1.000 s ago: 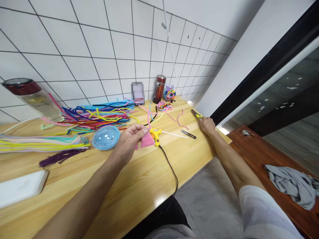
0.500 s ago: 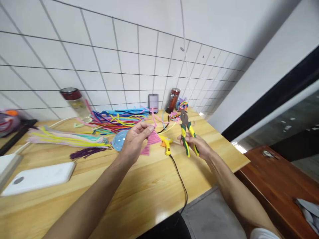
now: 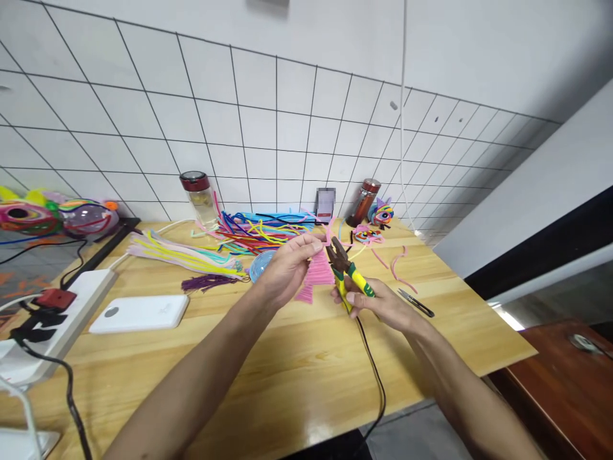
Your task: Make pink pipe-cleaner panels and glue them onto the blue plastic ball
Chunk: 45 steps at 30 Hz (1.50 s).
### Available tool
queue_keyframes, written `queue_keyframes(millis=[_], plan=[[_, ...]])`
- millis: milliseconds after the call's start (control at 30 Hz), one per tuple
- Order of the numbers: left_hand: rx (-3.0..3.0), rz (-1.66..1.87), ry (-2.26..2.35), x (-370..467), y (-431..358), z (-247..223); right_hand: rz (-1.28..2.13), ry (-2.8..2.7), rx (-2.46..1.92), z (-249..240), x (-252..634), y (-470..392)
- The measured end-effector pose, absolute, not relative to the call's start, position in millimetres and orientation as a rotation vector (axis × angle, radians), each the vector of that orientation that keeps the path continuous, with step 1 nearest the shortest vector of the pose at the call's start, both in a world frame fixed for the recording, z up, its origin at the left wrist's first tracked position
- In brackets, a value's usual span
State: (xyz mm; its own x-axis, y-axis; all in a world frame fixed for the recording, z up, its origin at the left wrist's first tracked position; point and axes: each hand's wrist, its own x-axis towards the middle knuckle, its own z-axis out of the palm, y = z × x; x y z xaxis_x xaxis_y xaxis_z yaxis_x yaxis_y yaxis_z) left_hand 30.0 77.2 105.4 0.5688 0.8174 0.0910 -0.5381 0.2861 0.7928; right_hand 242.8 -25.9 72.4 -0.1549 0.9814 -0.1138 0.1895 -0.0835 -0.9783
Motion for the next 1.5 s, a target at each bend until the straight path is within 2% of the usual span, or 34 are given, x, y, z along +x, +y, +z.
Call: queue_keyframes(millis=[233, 667, 1233, 1500], plan=[[0.861, 0.864, 0.343, 32, 76, 102, 1.261, -1.474, -1.295, 73, 237, -26], [0.701, 0.865, 0.329, 42, 75, 88, 0.867, -1.511, -1.444, 48, 234, -25], [0.753, 0.949, 0.353, 47, 78, 76, 1.003, -1.498, -1.462, 41, 235, -25], [0.767, 0.967, 0.382, 50, 76, 75, 0.687, -1.570, -1.561, 36, 233, -27]])
